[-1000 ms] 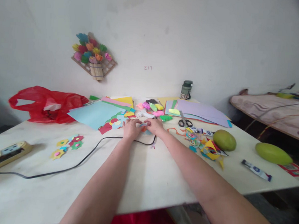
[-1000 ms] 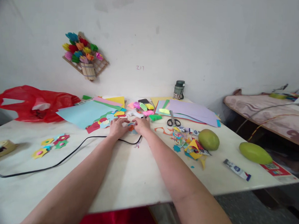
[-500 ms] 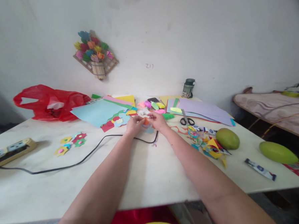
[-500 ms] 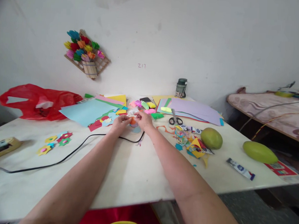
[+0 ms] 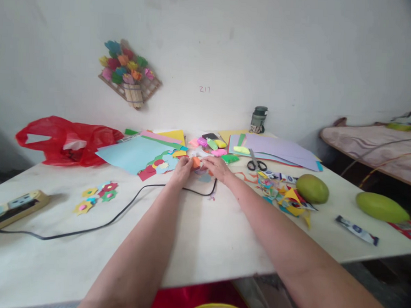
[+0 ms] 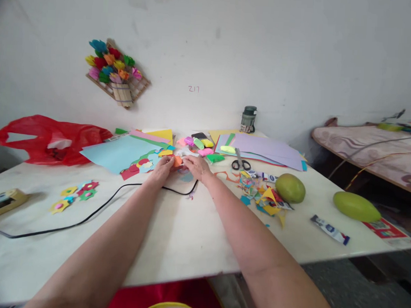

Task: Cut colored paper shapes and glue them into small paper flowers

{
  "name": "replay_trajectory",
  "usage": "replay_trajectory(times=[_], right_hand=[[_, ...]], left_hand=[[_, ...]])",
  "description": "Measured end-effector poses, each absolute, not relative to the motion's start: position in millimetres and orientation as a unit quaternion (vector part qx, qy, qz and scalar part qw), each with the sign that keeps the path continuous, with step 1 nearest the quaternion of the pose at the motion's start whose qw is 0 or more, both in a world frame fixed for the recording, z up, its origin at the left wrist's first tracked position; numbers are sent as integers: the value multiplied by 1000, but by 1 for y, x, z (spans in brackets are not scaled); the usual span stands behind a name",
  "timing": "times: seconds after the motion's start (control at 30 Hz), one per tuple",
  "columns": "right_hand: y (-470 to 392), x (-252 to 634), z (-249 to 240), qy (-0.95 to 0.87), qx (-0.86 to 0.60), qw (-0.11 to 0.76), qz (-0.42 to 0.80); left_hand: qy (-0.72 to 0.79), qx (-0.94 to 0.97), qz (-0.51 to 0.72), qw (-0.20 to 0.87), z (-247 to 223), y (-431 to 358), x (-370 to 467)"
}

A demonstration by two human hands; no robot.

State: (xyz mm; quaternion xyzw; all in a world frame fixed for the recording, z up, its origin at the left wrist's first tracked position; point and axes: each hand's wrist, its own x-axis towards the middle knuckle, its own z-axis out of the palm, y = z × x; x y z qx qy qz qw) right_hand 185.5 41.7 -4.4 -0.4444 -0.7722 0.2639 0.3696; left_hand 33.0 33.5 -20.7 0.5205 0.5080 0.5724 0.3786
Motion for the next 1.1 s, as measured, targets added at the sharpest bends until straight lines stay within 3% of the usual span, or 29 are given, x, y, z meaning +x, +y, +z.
replay_trajectory(times=[0.2, 0.43, 0.6, 0.73, 1.1], right_hand=[[33, 188, 5, -824, -472, 262, 174], [55, 195, -13, -753, -514, 364, 189], [66, 196, -16, -715, -484, 417, 284], [59, 191, -9, -699, -442, 423, 369], [58, 183, -14, -701, -465, 448, 302]], left_hand=[[574, 575, 505, 291, -19, 32, 32], [540, 553, 569, 280, -31, 43, 31], [450, 501, 609, 419, -31, 42, 34], [414, 501, 597, 470, -25, 34, 38], [398, 523, 571, 491, -24, 31, 37]])
